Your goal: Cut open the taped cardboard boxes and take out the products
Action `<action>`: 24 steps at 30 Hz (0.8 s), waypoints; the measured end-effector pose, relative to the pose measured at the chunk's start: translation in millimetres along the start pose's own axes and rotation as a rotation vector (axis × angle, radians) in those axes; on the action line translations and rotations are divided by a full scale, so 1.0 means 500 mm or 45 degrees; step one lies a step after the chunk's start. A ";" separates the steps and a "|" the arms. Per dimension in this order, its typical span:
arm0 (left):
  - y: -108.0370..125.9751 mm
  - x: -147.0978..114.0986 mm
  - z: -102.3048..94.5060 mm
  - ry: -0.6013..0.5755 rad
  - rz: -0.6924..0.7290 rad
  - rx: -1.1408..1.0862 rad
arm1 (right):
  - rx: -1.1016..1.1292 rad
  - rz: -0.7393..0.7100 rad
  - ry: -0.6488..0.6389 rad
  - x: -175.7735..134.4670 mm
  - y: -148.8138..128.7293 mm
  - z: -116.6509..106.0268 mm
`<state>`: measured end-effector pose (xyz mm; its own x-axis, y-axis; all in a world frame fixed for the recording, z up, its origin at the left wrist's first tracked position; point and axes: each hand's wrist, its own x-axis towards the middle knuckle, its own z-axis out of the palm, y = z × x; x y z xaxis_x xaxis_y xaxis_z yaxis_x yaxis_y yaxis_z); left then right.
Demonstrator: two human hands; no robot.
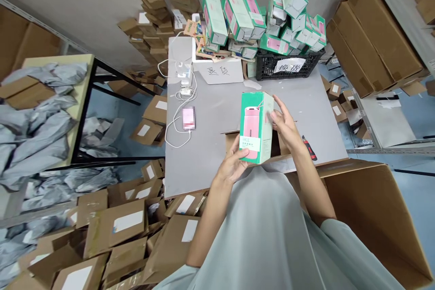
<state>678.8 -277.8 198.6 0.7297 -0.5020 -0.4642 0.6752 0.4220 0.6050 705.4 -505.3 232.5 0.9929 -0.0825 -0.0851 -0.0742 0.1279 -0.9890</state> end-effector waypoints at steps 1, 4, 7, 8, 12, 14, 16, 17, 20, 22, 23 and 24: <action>-0.001 -0.001 -0.003 -0.046 -0.042 -0.015 | 0.024 -0.015 -0.018 0.002 -0.001 0.001; 0.004 -0.004 -0.006 -0.119 -0.115 -0.005 | 0.061 -0.071 -0.013 0.006 -0.005 0.005; 0.017 -0.010 -0.002 -0.034 0.049 0.170 | -0.011 -0.132 0.091 0.012 -0.004 0.004; 0.021 -0.011 0.000 0.001 0.121 0.256 | -0.054 -0.152 0.129 0.015 -0.003 0.003; 0.022 -0.007 0.008 0.097 0.277 0.486 | -0.176 -0.198 0.206 0.028 0.004 0.000; 0.015 -0.001 0.012 0.131 0.295 0.484 | -0.203 -0.193 0.199 0.033 0.006 0.001; 0.007 0.004 0.013 0.148 0.295 0.453 | -0.215 -0.182 0.185 0.035 0.005 0.003; 0.004 0.005 0.013 0.158 0.295 0.439 | -0.213 -0.175 0.179 0.035 0.004 0.004; 0.002 0.003 0.005 0.178 0.269 0.383 | -0.183 -0.143 0.137 0.032 -0.005 0.000; 0.004 0.001 -0.007 0.148 0.188 0.307 | -0.135 -0.101 0.087 0.028 -0.012 -0.006; 0.004 0.000 -0.014 0.116 0.134 0.258 | -0.103 -0.079 0.063 0.025 -0.016 -0.009; 0.004 -0.001 -0.021 0.078 0.078 0.205 | -0.071 -0.061 0.044 0.023 -0.020 -0.012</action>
<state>681.3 -268.7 193.3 0.7775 -0.4302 -0.4586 0.6068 0.3219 0.7268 717.0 -513.6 240.5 0.9918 -0.1213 -0.0405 -0.0325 0.0675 -0.9972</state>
